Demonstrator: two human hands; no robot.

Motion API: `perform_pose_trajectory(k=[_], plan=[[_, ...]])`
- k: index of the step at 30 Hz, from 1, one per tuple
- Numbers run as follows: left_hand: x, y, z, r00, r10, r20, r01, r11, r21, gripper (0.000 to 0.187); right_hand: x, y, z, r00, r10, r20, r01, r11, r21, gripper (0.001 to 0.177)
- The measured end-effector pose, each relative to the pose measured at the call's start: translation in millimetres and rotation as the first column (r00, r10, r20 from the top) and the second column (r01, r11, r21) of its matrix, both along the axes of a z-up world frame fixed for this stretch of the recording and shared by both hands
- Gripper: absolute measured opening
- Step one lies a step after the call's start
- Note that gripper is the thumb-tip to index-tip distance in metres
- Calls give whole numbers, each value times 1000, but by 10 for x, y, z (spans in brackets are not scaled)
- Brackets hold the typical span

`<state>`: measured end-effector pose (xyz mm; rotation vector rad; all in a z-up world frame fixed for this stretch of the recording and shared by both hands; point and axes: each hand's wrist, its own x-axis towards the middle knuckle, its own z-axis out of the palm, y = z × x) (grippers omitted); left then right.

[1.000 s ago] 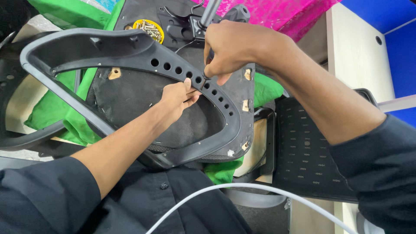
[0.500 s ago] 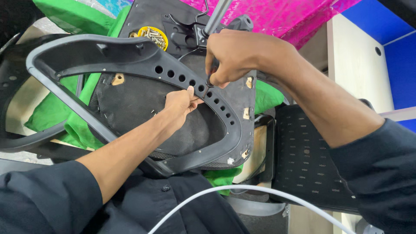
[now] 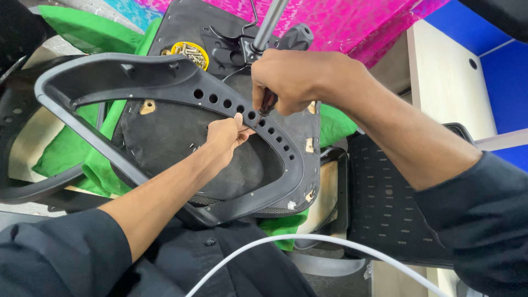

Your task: The person uses a screwdriver to fasten screws into a black plastic chair frame, aligning holes and tightening each screw. The person works on the chair base while it rests on a green cloth, handling the frame and screws one at a time.

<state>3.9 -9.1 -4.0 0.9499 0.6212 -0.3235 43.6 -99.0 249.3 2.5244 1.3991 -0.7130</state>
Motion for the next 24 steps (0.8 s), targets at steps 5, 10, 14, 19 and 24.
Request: perform_pose_trajectory(k=[5, 10, 14, 19, 24], plan=[[-15, 3, 4, 1000, -14, -1, 14, 1000, -7, 29, -62, -92, 47, 999, -30, 18, 31, 998, -51, 55], [-6, 2, -48, 999, -34, 28, 34, 999, -1, 29, -7, -80, 5, 997, 68, 49, -66, 997, -43, 55], [15, 9, -74, 1000, -18, 14, 19, 999, -47, 29, 84, -154, -32, 995, 10, -103, -7, 999, 36, 56], [22, 27, -99, 998, -29, 54, 34, 996, -81, 28, 104, -298, -20, 985, 171, 30, -168, 899, 404, 85], [9, 25, -104, 998, -35, 47, 39, 996, -82, 27, 2, -308, -62, 873, -406, -271, 470, 850, 238, 58]])
